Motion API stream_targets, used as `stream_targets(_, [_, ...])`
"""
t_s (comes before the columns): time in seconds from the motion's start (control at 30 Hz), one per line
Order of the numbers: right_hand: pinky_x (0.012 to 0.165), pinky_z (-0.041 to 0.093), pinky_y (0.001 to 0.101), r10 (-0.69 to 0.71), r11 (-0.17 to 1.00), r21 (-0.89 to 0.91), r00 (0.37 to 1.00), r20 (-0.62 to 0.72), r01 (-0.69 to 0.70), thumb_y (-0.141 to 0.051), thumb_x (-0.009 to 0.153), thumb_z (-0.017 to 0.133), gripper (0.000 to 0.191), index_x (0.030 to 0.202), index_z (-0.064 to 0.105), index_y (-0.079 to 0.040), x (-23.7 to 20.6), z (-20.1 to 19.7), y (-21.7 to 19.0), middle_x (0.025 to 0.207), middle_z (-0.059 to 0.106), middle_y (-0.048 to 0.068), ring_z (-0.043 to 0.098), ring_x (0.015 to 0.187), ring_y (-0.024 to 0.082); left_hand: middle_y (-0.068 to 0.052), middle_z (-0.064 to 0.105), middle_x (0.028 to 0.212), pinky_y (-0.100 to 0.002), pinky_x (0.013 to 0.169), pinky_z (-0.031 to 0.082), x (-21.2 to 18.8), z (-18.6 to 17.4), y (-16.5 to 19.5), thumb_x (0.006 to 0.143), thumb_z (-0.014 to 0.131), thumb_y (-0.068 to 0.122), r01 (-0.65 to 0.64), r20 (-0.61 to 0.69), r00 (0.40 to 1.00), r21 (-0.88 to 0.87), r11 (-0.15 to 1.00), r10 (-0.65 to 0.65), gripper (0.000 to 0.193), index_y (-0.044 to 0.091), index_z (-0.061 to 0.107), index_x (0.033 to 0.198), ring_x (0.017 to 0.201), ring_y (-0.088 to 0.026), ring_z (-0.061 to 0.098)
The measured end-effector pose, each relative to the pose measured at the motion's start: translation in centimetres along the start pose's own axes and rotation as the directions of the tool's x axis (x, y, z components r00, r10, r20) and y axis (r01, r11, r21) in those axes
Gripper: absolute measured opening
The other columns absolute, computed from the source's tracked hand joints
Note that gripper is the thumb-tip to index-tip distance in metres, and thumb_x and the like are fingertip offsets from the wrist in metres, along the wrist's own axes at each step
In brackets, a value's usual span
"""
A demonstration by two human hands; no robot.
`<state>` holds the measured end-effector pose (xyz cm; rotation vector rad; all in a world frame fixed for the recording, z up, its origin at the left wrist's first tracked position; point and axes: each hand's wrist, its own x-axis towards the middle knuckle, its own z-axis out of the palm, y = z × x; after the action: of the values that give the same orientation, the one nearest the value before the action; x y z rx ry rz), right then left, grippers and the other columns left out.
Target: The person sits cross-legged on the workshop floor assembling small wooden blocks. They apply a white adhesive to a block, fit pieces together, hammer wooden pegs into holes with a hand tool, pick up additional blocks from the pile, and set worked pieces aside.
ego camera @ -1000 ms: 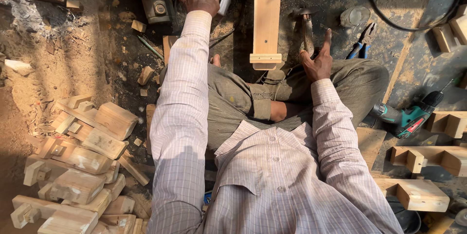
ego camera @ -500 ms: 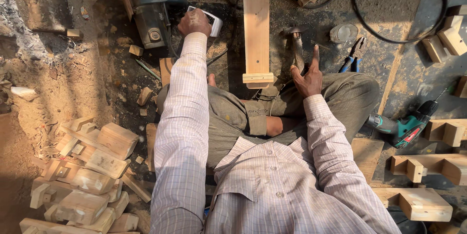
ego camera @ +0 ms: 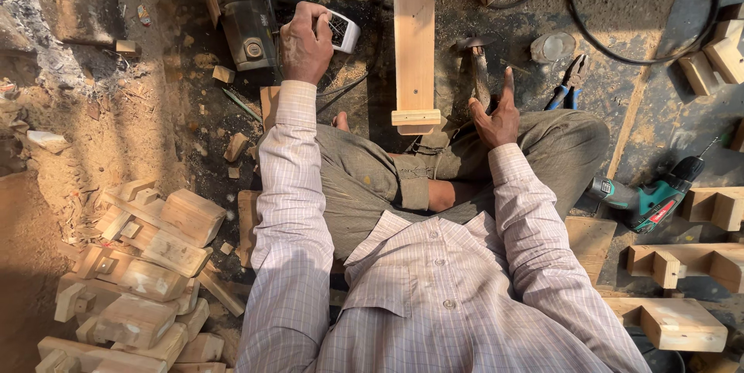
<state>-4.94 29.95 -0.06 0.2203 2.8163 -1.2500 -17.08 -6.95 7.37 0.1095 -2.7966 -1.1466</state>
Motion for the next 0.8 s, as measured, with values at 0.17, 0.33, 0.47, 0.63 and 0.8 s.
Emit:
stream_targets(0.17, [0.087,0.06,0.0396,-0.037,0.984,0.172,0.994,-0.1,0.053,-0.016,0.098,0.075,0.094,0.168,0.012,-0.008,-1.4,-1.0,-1.1,0.114,0.076,0.018,0.076,0.098,0.028,-0.009,0.069,0.105,-0.028,0.068,0.067,-3.5,-0.5,1.8,0.102,0.061,0.003,0.14,0.071,0.99,-0.678,0.722,-0.125,0.018,-0.002,0.056,0.119,0.087,-0.015,0.077])
stream_targets(0.33, [0.051,0.046,0.0275,0.095,0.816,0.566,0.993,0.07,-0.118,-0.014,0.107,0.07,0.074,0.164,0.023,-0.005,-4.1,-3.9,-1.1,0.086,0.064,0.0,0.055,0.061,0.01,-0.01,0.068,0.113,-0.032,0.085,0.067,-8.9,2.2,3.5,0.104,0.068,-0.002,0.043,0.071,0.997,-0.809,0.586,0.025,0.028,-0.004,0.057,0.129,0.1,-0.018,0.075])
stream_targets(0.47, [0.046,0.037,0.0247,0.053,0.88,0.47,0.998,0.029,-0.061,-0.021,0.118,0.066,0.024,0.125,0.055,0.0,-7.2,-5.1,-0.7,0.073,0.056,0.001,0.05,0.052,0.008,-0.008,0.075,0.11,-0.029,0.084,0.067,-13.6,5.3,4.8,0.101,0.075,-0.001,-0.185,-0.047,0.981,-0.525,0.831,0.189,0.018,0.005,0.066,0.116,0.098,-0.016,0.078])
stream_targets(0.63, [0.047,0.04,0.0255,0.015,0.828,0.558,0.998,0.068,-0.051,-0.024,0.115,0.063,0.026,0.128,0.053,-0.003,-8.6,-4.8,-0.9,0.076,0.055,-0.001,0.05,0.054,0.008,-0.004,0.077,0.104,-0.033,0.087,0.061,-15.5,7.3,5.4,0.088,0.077,-0.007,-0.345,-0.021,0.93,-0.398,0.85,0.368,0.026,0.009,0.071,0.108,0.1,-0.02,0.075])
stream_targets(0.8, [0.044,0.041,0.0254,0.075,0.805,0.581,0.992,0.101,-0.12,-0.026,0.113,0.064,0.033,0.132,0.053,-0.002,-8.0,-4.5,-1.0,0.075,0.056,-0.002,0.05,0.052,0.007,-0.003,0.077,0.104,-0.034,0.089,0.058,-15.6,8.0,5.3,0.082,0.081,-0.008,-0.359,0.029,0.915,-0.395,0.845,0.403,0.029,0.01,0.073,0.104,0.102,-0.021,0.073])
